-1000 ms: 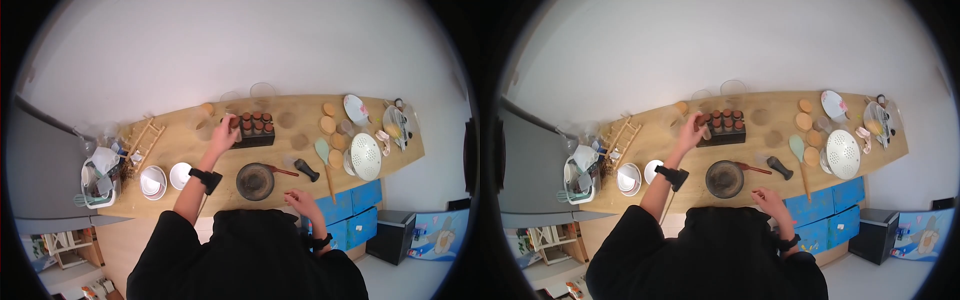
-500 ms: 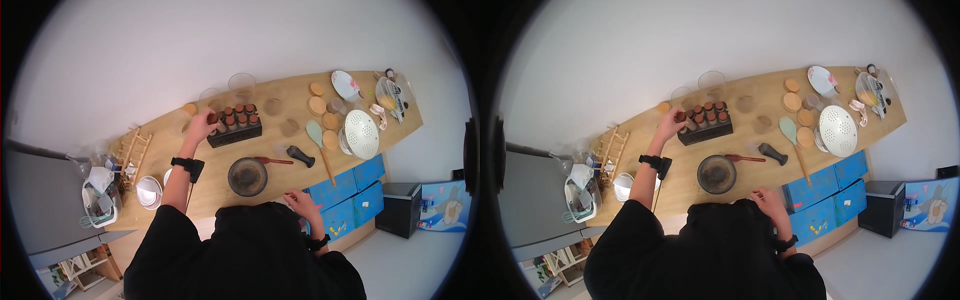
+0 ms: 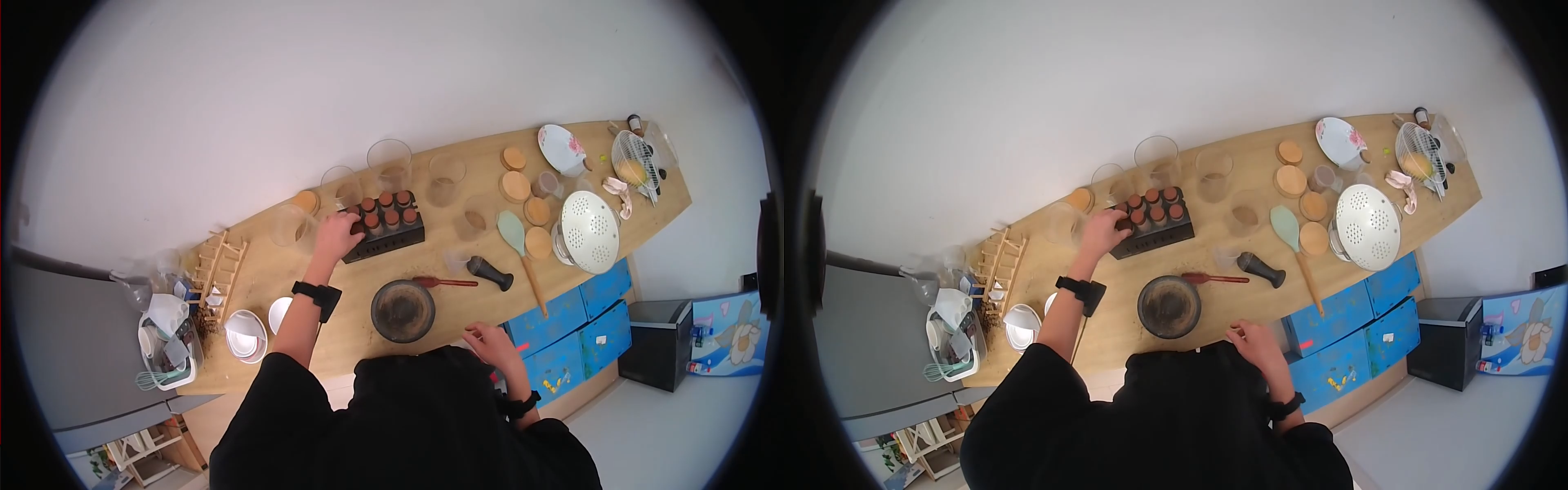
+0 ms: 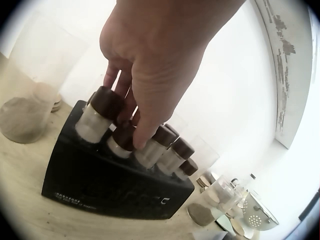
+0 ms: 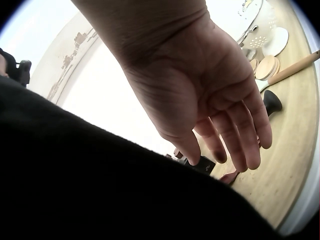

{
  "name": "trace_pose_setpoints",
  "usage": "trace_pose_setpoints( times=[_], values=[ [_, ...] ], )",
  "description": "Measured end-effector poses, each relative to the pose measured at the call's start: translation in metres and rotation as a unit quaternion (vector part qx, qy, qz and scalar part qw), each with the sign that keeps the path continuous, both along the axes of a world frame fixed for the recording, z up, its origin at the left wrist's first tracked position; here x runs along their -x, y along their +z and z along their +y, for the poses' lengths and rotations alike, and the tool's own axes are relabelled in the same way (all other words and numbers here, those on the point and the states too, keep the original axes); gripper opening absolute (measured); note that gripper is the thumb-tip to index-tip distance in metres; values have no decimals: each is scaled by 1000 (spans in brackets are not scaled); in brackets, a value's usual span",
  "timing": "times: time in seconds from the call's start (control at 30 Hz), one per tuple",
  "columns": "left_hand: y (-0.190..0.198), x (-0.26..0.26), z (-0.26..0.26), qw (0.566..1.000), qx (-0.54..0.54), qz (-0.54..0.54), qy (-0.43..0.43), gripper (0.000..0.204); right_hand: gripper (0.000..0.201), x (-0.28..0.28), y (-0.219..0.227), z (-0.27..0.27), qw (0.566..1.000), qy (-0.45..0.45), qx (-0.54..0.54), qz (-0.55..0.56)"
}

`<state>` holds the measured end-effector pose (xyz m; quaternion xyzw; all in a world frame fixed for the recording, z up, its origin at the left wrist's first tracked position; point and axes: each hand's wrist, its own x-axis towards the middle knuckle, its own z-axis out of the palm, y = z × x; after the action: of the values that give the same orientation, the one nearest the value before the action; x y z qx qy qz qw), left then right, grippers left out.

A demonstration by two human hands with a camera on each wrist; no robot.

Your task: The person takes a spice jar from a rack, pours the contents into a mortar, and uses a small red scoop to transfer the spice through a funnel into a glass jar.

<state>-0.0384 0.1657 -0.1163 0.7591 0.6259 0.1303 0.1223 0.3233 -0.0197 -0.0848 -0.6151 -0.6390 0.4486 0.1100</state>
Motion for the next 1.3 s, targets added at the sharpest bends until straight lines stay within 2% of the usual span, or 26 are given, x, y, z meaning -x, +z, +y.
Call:
trace_pose_setpoints(
  times=[0.03,0.1,0.13,0.2,0.33,0.4,0.5,0.53,0.6,0.63,0.7,0.73,0.8,0.87,0.93,1.0,1.03,1.1,1.13,1.2,1.23,1.3],
  values=[
    [13,-3,3,1000,1,0,0,38,31,-1,-2,0,1000,0,1,0],
    [35,-11,20,987,54,-125,80,38,31,-4,-5,0,1000,-1,0,-11],
    [35,-15,33,987,54,-125,81,38,31,-4,-5,1,1000,-1,0,-11],
    [33,-23,63,986,-64,-149,47,39,31,-4,-3,4,999,-1,15,-47],
    [-1,-42,108,991,-70,-118,3,36,30,-8,-4,9,999,-3,-4,-49],
    [-8,-49,117,995,19,-90,27,31,29,-11,3,10,999,-26,-7,-33],
    [-10,-52,120,992,21,-112,48,28,28,-20,0,7,998,-49,-12,-35],
    [-8,-52,119,992,14,-113,49,28,28,-22,1,10,998,-48,-19,-35],
    [-4,-52,110,987,-70,-138,39,28,26,-26,11,12,997,-67,-20,-20],
    [5,-54,102,987,-73,-139,39,28,26,-27,18,15,997,-66,-22,-21],
    [34,-53,83,969,-190,-153,42,27,21,-23,38,30,992,-87,-89,23],
    [55,-53,69,969,-194,-150,45,27,21,-16,53,40,992,-83,-93,25],
    [102,-55,34,946,-263,-188,29,27,21,2,89,62,967,-32,-230,103],
    [147,-57,-8,949,-242,-200,18,26,25,23,115,78,951,-32,-271,148],
    [177,-60,-54,952,-215,-215,12,26,38,49,142,83,946,-69,-167,269],
    [195,-67,-96,972,-183,-142,-51,26,50,69,159,88,939,-33,-104,326],
    [199,-70,-114,973,-177,-141,-46,26,50,75,160,89,940,-31,-97,326],
    [204,-75,-144,974,-180,-96,-95,26,51,82,159,86,951,-29,17,308],
    [205,-75,-152,975,-177,-97,-91,26,51,83,153,82,951,-27,21,307],
    [204,-74,-169,981,-157,-39,-105,49,54,81,134,73,922,-28,116,368],
    [198,-68,-171,982,-151,-40,-102,49,54,80,129,69,922,-28,123,367],
    [177,-52,-166,968,-93,-208,-109,91,55,78,120,65,900,2,225,374]
  ],
)
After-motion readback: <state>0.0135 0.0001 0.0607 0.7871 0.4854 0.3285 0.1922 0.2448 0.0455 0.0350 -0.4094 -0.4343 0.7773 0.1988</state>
